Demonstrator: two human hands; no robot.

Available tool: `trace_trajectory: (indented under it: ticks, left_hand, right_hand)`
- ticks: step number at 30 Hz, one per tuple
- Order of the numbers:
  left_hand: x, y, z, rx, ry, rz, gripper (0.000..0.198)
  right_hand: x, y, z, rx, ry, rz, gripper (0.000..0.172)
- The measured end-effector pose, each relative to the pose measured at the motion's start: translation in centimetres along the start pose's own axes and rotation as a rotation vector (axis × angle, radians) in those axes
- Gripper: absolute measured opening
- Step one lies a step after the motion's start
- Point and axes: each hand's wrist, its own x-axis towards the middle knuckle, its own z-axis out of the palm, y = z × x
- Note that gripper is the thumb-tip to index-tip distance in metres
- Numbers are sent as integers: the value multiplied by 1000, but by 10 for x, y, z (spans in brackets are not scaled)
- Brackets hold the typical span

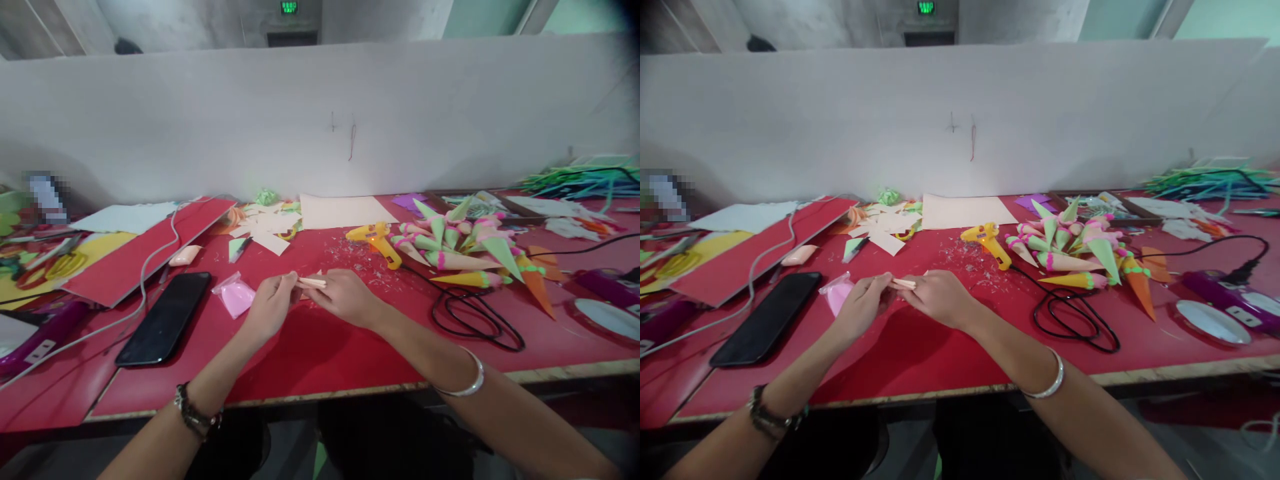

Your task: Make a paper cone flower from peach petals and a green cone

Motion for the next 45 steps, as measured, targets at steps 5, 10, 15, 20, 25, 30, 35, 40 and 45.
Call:
trace_trajectory:
  ticks: [5, 10, 15, 20, 25, 30, 35, 40, 45]
  left_hand:
    - [-1, 5, -3, -11, -26, -28, 40]
    - [-2, 7, -4, -95, -64, -108, 41]
    - [-1, 3, -5, -219, -90, -162, 39]
    - [-2, 9, -9, -174, -159, -130, 41]
    - [-3, 11, -19, 114, -98, 102, 37]
    - [-2, 9, -27, 349, -82, 304, 37]
    - [-5, 12, -27, 282, -99, 154, 43]
    - [-8, 16, -22, 61, -137, -94, 45]
    - [-6, 16, -21, -61, -162, -209, 43]
  right_hand:
    - [-2, 2, 2, -169, 122, -118, 31]
    - [-2, 2, -2, -299, 162, -269, 28]
    - [-4, -6, -9, -486, 167, -313, 34]
    - [-3, -10, -8, -351, 26, -141, 37]
    - [1, -5, -15, 297, -108, 46, 33]
    - [1, -1, -21, 618, -158, 46, 33]
    - [0, 0, -13, 344, -120, 22, 31]
    - [-2, 2, -11, -91, -24, -140, 30]
    - [-3, -2, -14, -351, 52, -279, 37]
